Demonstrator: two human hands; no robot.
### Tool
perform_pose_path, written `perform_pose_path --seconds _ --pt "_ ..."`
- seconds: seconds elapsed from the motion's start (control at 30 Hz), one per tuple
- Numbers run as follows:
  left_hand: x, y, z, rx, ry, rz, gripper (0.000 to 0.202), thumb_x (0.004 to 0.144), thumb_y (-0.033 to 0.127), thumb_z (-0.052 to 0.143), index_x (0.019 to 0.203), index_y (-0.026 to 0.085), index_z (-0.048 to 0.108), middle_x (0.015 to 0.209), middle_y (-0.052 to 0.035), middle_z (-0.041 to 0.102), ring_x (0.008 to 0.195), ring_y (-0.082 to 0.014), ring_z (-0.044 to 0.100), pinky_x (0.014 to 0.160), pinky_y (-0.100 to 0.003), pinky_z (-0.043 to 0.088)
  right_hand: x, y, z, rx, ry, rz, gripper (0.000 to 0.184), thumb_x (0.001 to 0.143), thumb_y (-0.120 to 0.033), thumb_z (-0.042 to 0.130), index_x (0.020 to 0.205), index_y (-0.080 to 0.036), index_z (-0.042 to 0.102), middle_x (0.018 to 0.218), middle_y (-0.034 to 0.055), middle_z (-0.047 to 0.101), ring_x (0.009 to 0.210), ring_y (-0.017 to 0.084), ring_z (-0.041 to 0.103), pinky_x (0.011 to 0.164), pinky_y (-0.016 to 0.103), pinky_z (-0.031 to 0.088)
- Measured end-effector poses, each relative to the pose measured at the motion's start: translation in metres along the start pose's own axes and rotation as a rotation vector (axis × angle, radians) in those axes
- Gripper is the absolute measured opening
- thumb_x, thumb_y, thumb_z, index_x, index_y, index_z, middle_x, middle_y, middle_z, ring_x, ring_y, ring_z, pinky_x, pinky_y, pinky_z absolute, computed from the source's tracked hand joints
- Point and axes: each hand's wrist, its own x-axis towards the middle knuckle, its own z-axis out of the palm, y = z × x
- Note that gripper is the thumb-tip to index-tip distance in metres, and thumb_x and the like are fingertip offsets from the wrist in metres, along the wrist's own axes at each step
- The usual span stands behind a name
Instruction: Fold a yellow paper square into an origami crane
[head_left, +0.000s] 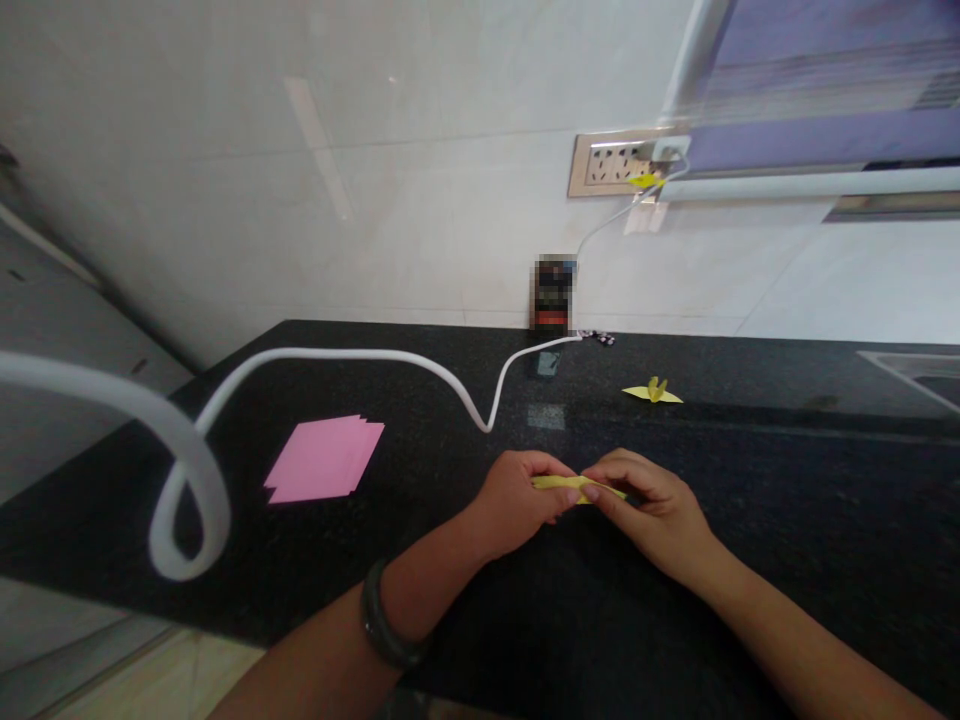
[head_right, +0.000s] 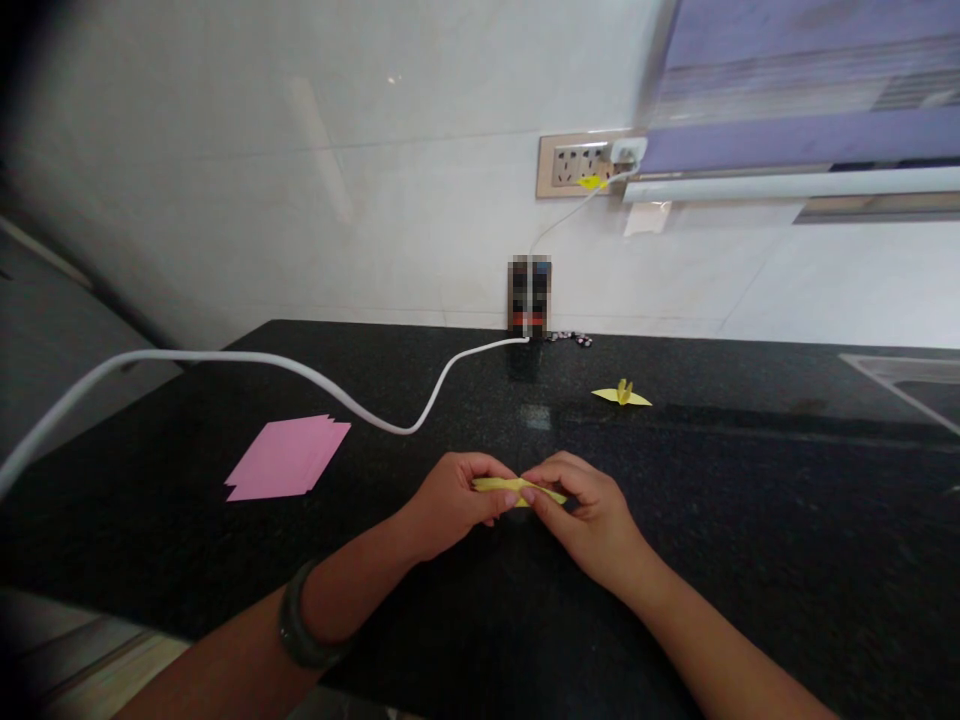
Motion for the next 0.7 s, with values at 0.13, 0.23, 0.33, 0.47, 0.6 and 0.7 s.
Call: perform_pose_path --seconds 0.13,0.23,0.33,0.47,0.6,0.7 --pt "-0.001 0.001 -0.002 0.001 -0.019 0.012 0.025 0.063 0.031 0.061 0.078 0.011 0.062 0.06 -0.0001 0.053 0.049 -0.0065 0.046 0.047 -0.019 0.04 0.0 -0.002 -0.001 -0.029 -0.002 -0.018 0.007 0.075 -0.021 0.053 0.076 -0.02 0.06 0.07 0.0034 0.058 0.064 0.014 0.055 0.057 0.027 0.044" --pt "-0.001 0.001 -0.001 -0.006 -0.03 0.003 0.026 0.065 0.032 0.059 0.079 0.01 0.063 0.059 -0.0005 0.053 0.049 -0.0073 0.047 0.048 -0.02 0.042 0.0 -0.004 -0.002 -0.038 0.006 -0.049 0.008 0.075 -0.018 0.053 0.079 -0.02 0.06 0.07 0.0034 0.058 0.063 0.014 0.054 0.056 0.026 0.044" --pt "0.0 0.0 -0.001 0.0 -0.034 -0.002 0.027 0.067 0.032 0.056 0.081 0.01 0.063 0.056 -0.0004 0.053 0.049 -0.0082 0.048 0.048 -0.022 0.043 -0.001 -0.004 -0.002 -0.06 0.022 -0.108 0.011 0.074 -0.016 0.054 0.081 -0.021 0.06 0.072 0.0037 0.058 0.066 0.015 0.055 0.057 0.026 0.044" --pt "0.0 -0.002 0.0 0.032 -0.026 0.011 0.027 0.068 0.031 0.055 0.082 0.01 0.063 0.054 -0.0006 0.053 0.048 -0.0086 0.048 0.049 -0.022 0.043 -0.002 -0.003 -0.003 -0.126 0.035 -0.203 0.016 0.072 -0.013 0.054 0.082 -0.022 0.062 0.074 0.0038 0.057 0.069 0.015 0.055 0.059 0.027 0.045" --pt "-0.001 0.0 0.0 -0.023 -0.036 -0.014 0.024 0.067 0.029 0.056 0.08 0.01 0.062 0.053 0.0001 0.052 0.046 -0.0077 0.048 0.048 -0.022 0.043 -0.003 0.0 -0.007 -0.237 0.009 -0.302 0.023 0.072 -0.012 0.052 0.088 -0.024 0.064 0.077 0.0045 0.058 0.07 0.015 0.055 0.058 0.027 0.045" --pt "-0.001 0.003 -0.002 -0.128 -0.054 -0.051 0.021 0.066 0.027 0.058 0.076 0.009 0.061 0.052 0.0009 0.051 0.045 -0.0068 0.046 0.047 -0.021 0.042 -0.003 0.004 -0.012 -0.348 -0.039 -0.413 0.028 0.072 -0.013 0.052 0.096 -0.025 0.063 0.079 0.0051 0.058 0.072 0.016 0.055 0.06 0.028 0.044"
